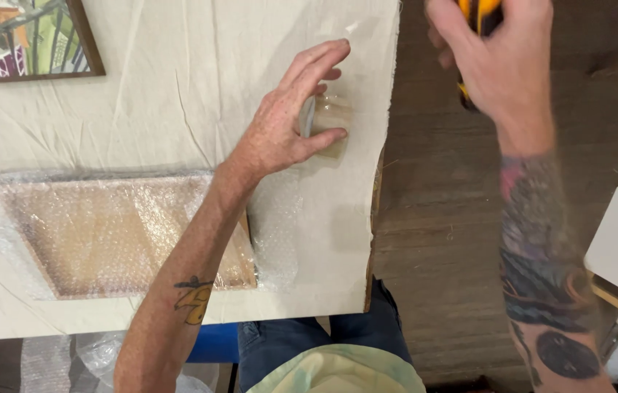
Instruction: Wrapping a framed artwork in bubble wrap and securing it with tape
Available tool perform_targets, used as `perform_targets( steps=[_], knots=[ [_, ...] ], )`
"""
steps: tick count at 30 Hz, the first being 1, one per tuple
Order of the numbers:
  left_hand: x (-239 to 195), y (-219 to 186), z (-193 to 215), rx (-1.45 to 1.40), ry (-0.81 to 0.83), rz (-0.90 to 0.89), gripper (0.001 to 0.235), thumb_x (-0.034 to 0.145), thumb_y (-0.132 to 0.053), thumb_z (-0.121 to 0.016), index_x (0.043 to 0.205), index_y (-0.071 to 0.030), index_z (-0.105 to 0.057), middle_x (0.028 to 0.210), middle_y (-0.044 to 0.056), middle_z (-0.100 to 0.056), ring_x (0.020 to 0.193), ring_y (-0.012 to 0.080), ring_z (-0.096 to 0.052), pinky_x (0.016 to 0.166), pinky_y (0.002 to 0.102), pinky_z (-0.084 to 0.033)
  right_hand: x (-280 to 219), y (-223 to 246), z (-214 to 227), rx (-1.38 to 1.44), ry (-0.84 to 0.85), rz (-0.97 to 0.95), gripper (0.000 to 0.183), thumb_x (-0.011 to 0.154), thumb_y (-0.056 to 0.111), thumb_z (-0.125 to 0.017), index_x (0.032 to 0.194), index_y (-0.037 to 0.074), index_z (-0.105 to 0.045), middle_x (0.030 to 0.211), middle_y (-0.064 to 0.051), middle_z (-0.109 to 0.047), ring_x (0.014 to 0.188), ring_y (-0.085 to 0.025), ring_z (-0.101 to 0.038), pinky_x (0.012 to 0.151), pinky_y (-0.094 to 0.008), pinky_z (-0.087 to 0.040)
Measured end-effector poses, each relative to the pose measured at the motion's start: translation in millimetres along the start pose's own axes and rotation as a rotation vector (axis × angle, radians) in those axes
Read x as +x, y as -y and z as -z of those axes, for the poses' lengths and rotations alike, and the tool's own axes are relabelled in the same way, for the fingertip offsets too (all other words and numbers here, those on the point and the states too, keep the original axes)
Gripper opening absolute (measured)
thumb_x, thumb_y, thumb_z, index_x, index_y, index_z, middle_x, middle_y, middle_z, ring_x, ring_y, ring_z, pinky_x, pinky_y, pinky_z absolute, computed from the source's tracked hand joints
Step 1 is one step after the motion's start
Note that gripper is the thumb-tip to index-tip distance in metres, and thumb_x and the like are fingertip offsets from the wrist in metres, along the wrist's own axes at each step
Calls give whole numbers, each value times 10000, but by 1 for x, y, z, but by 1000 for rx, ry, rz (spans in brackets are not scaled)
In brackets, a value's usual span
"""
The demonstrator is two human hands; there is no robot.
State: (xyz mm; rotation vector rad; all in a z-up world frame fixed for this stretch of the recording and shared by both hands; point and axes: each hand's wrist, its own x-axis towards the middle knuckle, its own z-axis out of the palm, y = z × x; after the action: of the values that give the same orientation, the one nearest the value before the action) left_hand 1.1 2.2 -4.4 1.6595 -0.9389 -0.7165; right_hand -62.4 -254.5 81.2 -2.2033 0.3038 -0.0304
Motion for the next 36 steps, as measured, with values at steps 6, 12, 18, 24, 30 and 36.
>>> perform_targets(
  steps=[6, 12, 18, 24, 30, 36],
  knots=[
    [-1, 5, 2, 53, -70, -31, 824, 954, -95, -845, 1594, -209, -338, 1610, 73, -416, 1093, 201, -699, 1029, 306, -629, -55, -31, 0, -213, 389, -123, 269, 1050, 162, -608, 1242, -24, -583, 1168, -223, -665, 972, -321, -691, 869, -429, -592],
    [2, 3, 2, 45, -97, -72, 722, 989, -26, -748, 1582, -154, -357, 1603, 106, -436, 1352, 246, -603, 1096, 326, -618, -52, 3, -7, -398, 583, -174, 249, 1029, 175, -589, 1239, 65, -515, 1011, -112, -634, 710, -232, -618, 619, -402, -543],
    [-2, 8, 1, 39, -115, -74, 680, 1021, -60, -716, 1593, -167, -363, 1633, 81, -427, 1446, 269, -460, 1051, 339, -648, -48, 7, -24, -797, 468, 235, 288, 1011, 182, -682, 1271, 126, -574, 954, -47, -632, 766, -245, -639, 536, -400, -539],
    [-3, 17, -6, 65, -145, -100, 694, 1020, -27, -728, 1597, -143, -359, 1642, 89, -429, 1442, 288, -477, 963, 288, -620, -43, 9, -36, -799, 432, 252, 291, 991, 161, -727, 1241, 105, -587, 899, -33, -636, 750, -243, -631, 485, -402, -500],
    [-2, 12, -2, 76, -138, -120, 646, 1030, -42, -706, 1581, -142, -384, 1627, 69, -445, 1440, 301, -475, 945, 289, -617, -39, 7, -45, -877, 426, 260, 200, 993, 140, -692, 1162, 112, -588, 859, -21, -625, 738, -247, -618, 483, -411, -490],
    [1, 16, -1, 134, -146, -174, 700, 998, -4, -771, 1570, -104, -380, 1617, 91, -465, 1518, 289, -477, 1238, 421, -423, -39, 8, -47, -881, 443, 243, 185, 996, 142, -670, 1159, 111, -591, 857, -22, -624, 744, -258, -625, 469, -423, -473]
  ],
)
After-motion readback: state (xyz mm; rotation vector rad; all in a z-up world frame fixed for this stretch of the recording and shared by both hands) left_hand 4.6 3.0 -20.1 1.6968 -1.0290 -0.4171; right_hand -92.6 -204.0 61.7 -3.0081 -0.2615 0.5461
